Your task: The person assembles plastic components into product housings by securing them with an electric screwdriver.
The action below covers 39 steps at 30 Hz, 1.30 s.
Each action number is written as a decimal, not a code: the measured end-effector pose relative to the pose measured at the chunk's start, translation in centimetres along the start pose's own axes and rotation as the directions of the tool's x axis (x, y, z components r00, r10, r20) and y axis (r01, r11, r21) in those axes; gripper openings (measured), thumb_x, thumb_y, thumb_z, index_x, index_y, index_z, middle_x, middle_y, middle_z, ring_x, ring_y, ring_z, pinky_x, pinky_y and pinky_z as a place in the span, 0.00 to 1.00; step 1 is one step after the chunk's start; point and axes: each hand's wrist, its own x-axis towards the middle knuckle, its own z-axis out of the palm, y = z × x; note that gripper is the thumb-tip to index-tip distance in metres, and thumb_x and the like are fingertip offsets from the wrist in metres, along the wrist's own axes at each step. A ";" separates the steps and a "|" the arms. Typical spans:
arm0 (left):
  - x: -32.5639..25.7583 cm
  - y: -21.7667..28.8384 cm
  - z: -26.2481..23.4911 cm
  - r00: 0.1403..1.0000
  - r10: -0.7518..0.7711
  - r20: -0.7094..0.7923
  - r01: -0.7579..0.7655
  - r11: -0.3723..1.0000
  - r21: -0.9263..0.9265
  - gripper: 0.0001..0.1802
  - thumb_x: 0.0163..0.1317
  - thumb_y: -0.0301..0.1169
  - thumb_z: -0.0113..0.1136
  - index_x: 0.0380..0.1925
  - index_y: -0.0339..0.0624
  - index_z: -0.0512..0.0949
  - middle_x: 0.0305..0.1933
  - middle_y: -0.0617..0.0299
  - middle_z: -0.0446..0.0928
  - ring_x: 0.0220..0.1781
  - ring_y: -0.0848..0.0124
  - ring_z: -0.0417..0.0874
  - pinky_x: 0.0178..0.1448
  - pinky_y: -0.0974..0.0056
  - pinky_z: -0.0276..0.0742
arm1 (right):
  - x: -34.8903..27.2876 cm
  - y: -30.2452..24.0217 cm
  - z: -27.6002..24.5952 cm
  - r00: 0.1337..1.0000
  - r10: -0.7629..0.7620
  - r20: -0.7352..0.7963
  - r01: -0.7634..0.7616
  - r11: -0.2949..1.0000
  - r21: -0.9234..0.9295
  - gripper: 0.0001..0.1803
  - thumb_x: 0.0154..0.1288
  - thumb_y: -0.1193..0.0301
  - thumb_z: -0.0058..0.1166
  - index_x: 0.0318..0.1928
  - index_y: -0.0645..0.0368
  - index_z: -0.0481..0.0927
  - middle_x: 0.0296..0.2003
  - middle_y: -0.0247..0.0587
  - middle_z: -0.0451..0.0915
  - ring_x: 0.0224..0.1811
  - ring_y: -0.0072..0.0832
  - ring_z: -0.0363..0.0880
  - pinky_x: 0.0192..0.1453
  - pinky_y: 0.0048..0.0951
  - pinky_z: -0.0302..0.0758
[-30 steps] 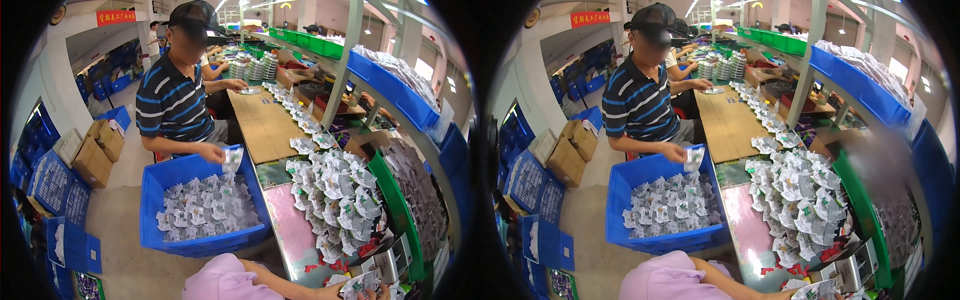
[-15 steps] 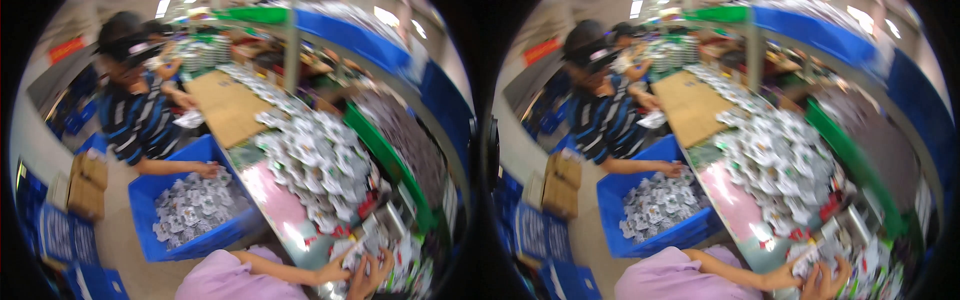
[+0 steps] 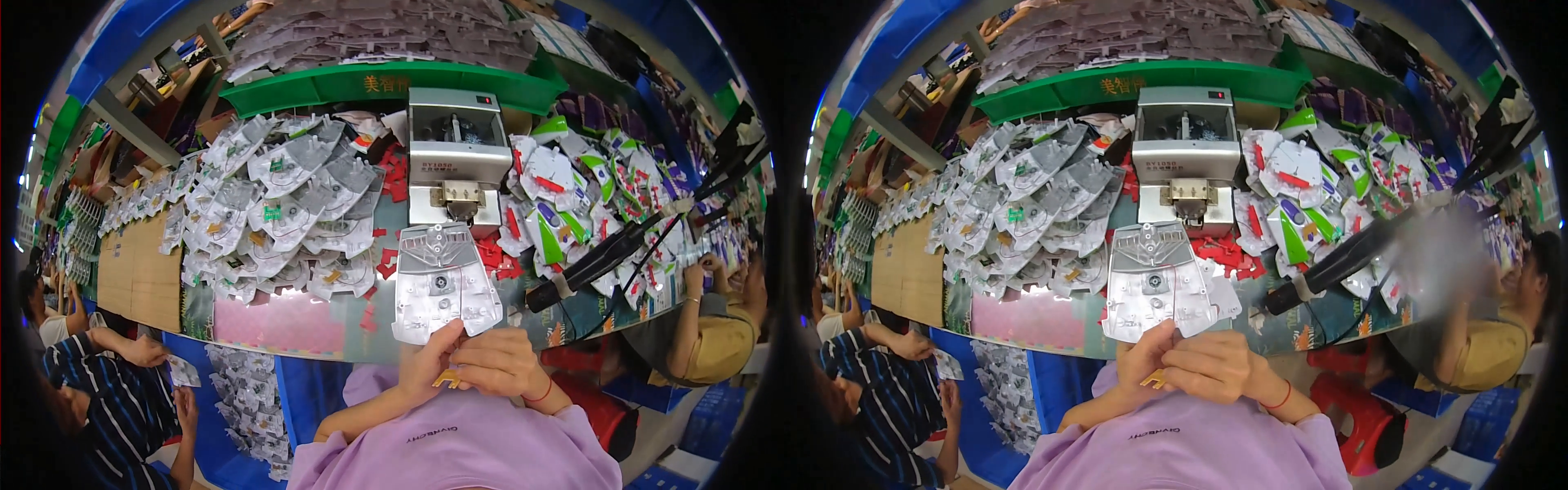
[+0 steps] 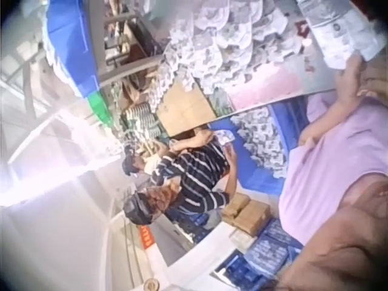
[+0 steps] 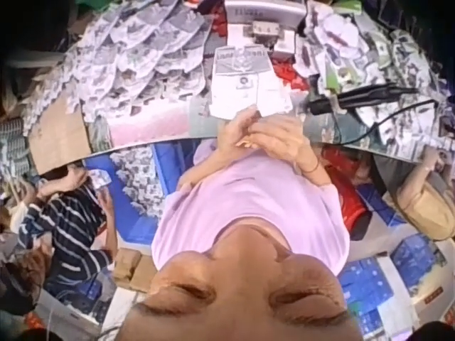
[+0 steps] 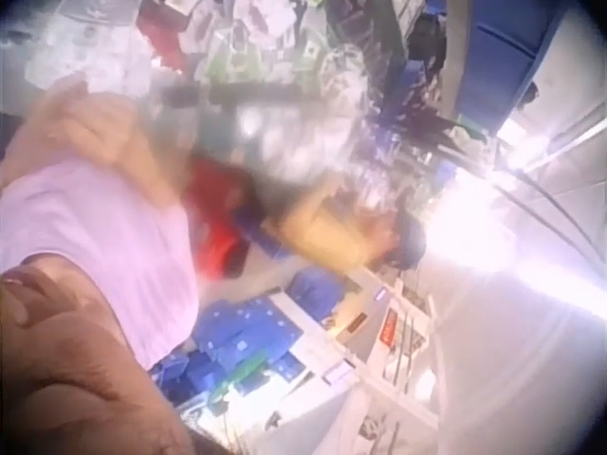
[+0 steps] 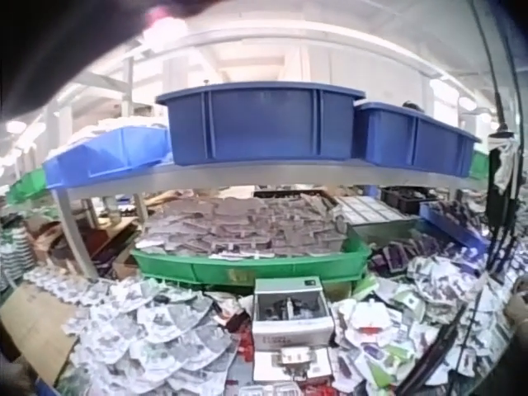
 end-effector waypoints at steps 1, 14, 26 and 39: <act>-0.2 0.1 -0.8 0.997 -0.060 0.038 0.058 0.997 0.056 0.08 0.58 0.27 0.52 0.37 0.40 0.70 0.32 0.63 0.73 0.29 0.75 0.74 0.29 0.71 0.69 | -0.2 -0.1 0.0 1.000 -0.012 0.004 0.012 1.000 -0.010 0.09 0.49 0.68 0.59 0.28 0.60 0.76 0.27 0.39 0.78 0.25 0.30 0.78 0.24 0.24 0.74; 0.7 1.3 -2.7 0.984 0.098 -0.147 -0.085 0.992 0.090 0.21 0.54 0.25 0.49 0.49 0.33 0.65 0.46 0.50 0.73 0.50 0.56 0.75 0.47 0.58 0.75 | 0.1 0.6 -1.4 0.984 0.173 -0.052 -0.165 0.978 0.130 0.07 0.50 0.74 0.57 0.30 0.64 0.75 0.28 0.45 0.79 0.26 0.32 0.79 0.25 0.24 0.75; -0.1 4.8 -4.1 0.919 0.342 -0.198 -0.348 0.937 0.004 0.19 0.56 0.26 0.45 0.47 0.28 0.67 0.43 0.48 0.75 0.48 0.54 0.76 0.34 0.63 0.82 | -1.9 2.8 -3.8 0.751 0.659 -0.040 -0.645 0.719 -0.260 0.11 0.51 0.83 0.51 0.38 0.64 0.76 0.33 0.46 0.76 0.35 0.38 0.76 0.36 0.28 0.72; -1.1 6.8 -5.1 0.866 0.479 -0.145 -0.479 0.877 0.033 0.20 0.56 0.25 0.45 0.51 0.35 0.65 0.46 0.54 0.75 0.49 0.55 0.76 0.32 0.64 0.81 | -1.6 4.4 0.2 0.627 0.774 0.085 -0.690 0.602 -0.402 0.28 0.48 0.69 0.59 0.51 0.59 0.68 0.33 0.49 0.72 0.35 0.45 0.72 0.38 0.37 0.69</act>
